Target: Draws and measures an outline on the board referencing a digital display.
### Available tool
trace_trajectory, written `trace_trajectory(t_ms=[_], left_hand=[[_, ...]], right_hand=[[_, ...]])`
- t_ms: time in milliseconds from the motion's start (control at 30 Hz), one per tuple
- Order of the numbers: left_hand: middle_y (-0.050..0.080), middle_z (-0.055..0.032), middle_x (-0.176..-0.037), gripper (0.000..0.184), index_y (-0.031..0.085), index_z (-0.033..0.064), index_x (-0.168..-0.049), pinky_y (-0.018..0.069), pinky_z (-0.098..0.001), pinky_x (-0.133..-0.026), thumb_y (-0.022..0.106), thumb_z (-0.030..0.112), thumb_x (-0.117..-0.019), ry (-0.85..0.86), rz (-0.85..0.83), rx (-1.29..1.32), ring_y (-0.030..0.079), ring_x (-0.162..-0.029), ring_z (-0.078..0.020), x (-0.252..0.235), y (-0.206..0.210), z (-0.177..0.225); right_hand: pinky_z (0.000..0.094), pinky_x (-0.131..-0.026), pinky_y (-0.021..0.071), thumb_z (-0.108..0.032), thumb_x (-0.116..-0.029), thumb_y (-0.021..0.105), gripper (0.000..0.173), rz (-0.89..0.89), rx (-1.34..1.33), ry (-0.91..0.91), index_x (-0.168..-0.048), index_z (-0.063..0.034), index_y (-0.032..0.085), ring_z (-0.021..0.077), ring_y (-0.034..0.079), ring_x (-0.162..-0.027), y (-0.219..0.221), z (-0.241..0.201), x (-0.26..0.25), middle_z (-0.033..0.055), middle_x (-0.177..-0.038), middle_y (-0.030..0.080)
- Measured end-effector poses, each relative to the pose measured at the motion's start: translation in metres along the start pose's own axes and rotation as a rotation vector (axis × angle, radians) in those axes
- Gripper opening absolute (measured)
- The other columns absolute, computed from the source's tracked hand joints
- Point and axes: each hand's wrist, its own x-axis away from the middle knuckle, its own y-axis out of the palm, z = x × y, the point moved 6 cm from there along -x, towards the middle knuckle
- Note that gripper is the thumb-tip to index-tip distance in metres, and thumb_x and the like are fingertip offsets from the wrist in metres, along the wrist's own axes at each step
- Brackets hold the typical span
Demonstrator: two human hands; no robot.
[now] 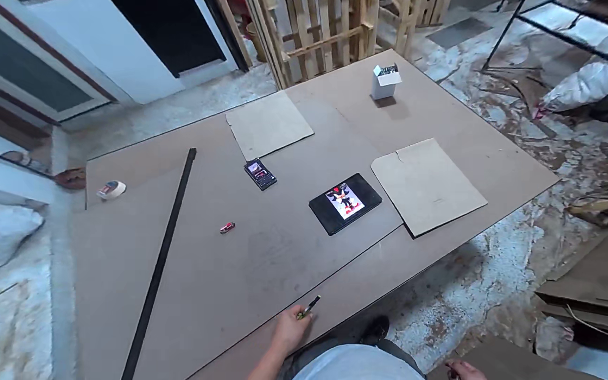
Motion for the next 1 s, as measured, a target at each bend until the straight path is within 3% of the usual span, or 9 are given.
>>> trace_trajectory(t_ms=[200, 333, 400, 567, 767, 1000], left_hand=[[0.073, -0.0061, -0.096, 0.027, 0.074, 0.0137, -0.116, 0.0582, -0.0456, -0.081, 0.066, 0.032, -0.0979, -0.039, 0.044, 0.05, 0.07, -0.082, -0.0191, -0.004, 0.006, 0.02], [0.073, -0.0082, -0.097, 0.028, 0.071, 0.0123, -0.123, 0.0585, -0.046, -0.079, 0.059, 0.029, -0.1037, -0.037, 0.061, 0.136, 0.069, -0.08, -0.0206, -0.023, -0.004, 0.012], [0.071, -0.0069, -0.088, 0.03, 0.07, 0.012, -0.125, 0.0573, -0.0426, -0.073, 0.053, 0.029, -0.1068, -0.037, 0.065, 0.199, 0.066, -0.072, -0.0189, -0.037, -0.007, 0.012], [0.071, -0.0034, -0.084, 0.033, 0.067, 0.0125, -0.132, 0.0575, -0.0373, -0.072, 0.046, 0.027, -0.1106, -0.034, 0.041, 0.272, 0.066, -0.071, -0.0149, -0.072, -0.019, 0.042], [0.076, -0.0024, -0.096, 0.033, 0.065, 0.0145, -0.134, 0.0545, -0.0328, -0.054, 0.045, 0.026, -0.1116, -0.071, 0.12, 0.399, 0.062, -0.057, -0.0143, -0.097, -0.027, 0.084], [0.074, -0.0036, -0.122, 0.033, 0.063, 0.011, -0.137, 0.0629, -0.0344, -0.069, 0.044, 0.021, -0.1116, -0.195, 0.204, 0.585, 0.074, -0.077, -0.0158, -0.099, 0.007, 0.121]], right_hand=[[0.0404, -0.069, 0.0539, -0.028, -0.1055, 0.052, 0.03, 0.021, 0.076, -0.075, -0.108, -0.0073, 0.074, 0.0175, 0.064, -0.073, -0.046, -0.076, -0.048, 0.0064, -0.084, 0.069], [0.0409, -0.07, 0.0558, -0.025, -0.1056, 0.051, 0.031, 0.001, 0.063, -0.107, -0.113, -0.0046, 0.073, 0.0187, 0.065, -0.074, -0.024, -0.112, -0.057, 0.0084, -0.088, 0.071], [0.0395, -0.07, 0.0566, -0.022, -0.1039, 0.051, 0.029, -0.036, 0.065, -0.131, -0.116, -0.0053, 0.072, 0.0184, 0.067, -0.075, -0.006, -0.131, -0.056, 0.0083, -0.089, 0.071], [0.0413, -0.074, 0.0585, -0.023, -0.1004, 0.053, 0.03, -0.129, 0.186, -0.216, -0.121, -0.0104, 0.07, 0.0196, 0.069, -0.08, 0.028, -0.191, -0.07, 0.007, -0.092, 0.072], [0.0421, -0.072, 0.059, -0.023, -0.0974, 0.054, 0.038, -0.268, 0.36, -0.316, -0.133, -0.0141, 0.065, 0.0197, 0.069, -0.076, 0.054, -0.304, -0.115, 0.0064, -0.09, 0.072], [0.0536, -0.078, 0.0577, -0.024, -0.1008, 0.057, 0.052, -0.376, 0.594, -0.423, -0.152, -0.0213, 0.05, 0.0269, 0.07, -0.083, 0.106, -0.426, -0.195, 0.0115, -0.096, 0.073]])
